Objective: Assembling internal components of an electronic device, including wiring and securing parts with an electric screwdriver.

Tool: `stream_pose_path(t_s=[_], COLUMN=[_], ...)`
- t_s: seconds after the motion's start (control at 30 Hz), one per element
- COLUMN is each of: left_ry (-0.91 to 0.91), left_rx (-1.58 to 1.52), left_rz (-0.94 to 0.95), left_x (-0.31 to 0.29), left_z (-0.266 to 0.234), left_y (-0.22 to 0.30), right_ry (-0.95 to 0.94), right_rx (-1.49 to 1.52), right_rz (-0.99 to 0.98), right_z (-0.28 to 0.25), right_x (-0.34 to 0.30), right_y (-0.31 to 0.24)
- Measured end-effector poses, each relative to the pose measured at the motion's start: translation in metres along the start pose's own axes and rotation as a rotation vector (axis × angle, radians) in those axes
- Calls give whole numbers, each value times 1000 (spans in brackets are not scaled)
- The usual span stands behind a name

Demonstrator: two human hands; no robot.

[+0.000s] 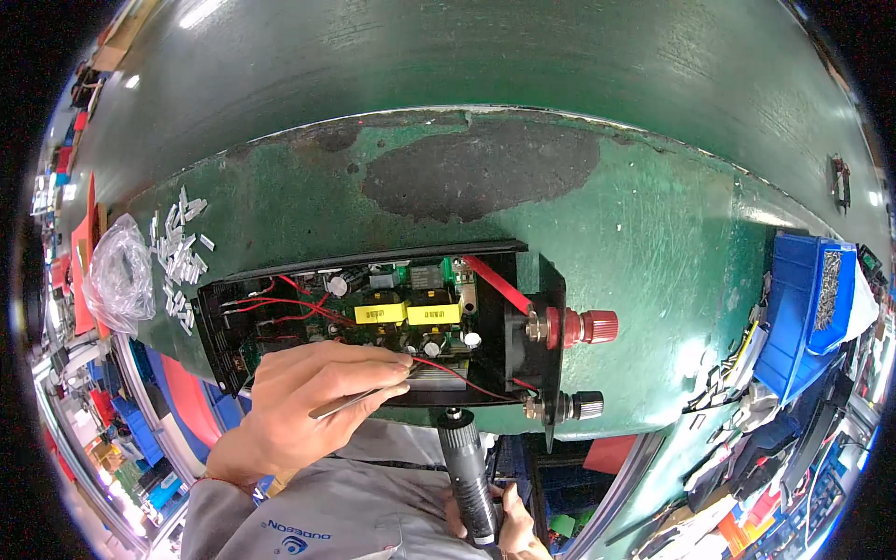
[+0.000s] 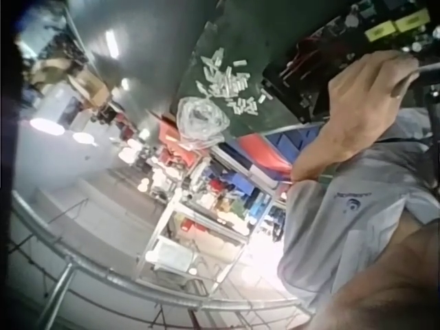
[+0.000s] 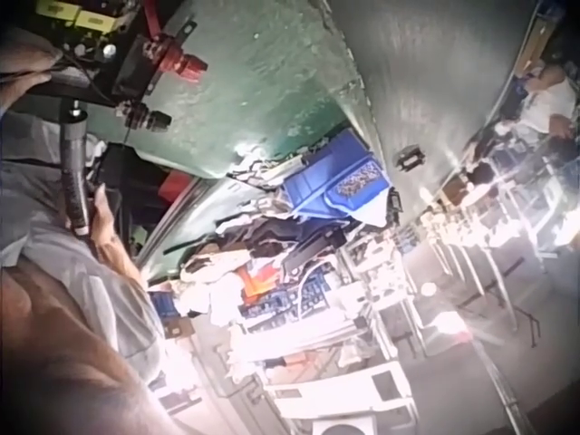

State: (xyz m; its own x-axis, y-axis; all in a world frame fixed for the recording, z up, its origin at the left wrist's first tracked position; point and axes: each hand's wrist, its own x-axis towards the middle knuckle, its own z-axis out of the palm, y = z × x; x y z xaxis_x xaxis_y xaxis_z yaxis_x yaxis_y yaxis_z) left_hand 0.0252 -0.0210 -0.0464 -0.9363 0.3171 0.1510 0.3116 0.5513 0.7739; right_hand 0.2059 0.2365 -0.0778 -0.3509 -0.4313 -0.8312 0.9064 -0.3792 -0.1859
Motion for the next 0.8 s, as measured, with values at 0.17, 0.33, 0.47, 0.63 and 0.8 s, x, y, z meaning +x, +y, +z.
stream_pose_path(t_s=[0.17, 0.33, 0.47, 0.63, 0.8], left_ry=[-35, -28, -14, 73, 87], left_rx=[30, 17, 60, 154, 70], left_rz=[-13, -16, 10, 33, 26], left_x=[0, -1, -4, -7, -3], left_z=[-4, -1, 0, 0, 15], left_y=[3, 1, 0, 5, -5], right_ry=[21, -203, -171, -202, -448], right_rx=[23, -88, -84, -224, 245], right_rz=[48, -20, -25, -45, 64], right_z=[-21, -35, -31, -28, -75], right_x=[8, 12, 10, 5, 39], right_y=[14, 19, 16, 4, 79])
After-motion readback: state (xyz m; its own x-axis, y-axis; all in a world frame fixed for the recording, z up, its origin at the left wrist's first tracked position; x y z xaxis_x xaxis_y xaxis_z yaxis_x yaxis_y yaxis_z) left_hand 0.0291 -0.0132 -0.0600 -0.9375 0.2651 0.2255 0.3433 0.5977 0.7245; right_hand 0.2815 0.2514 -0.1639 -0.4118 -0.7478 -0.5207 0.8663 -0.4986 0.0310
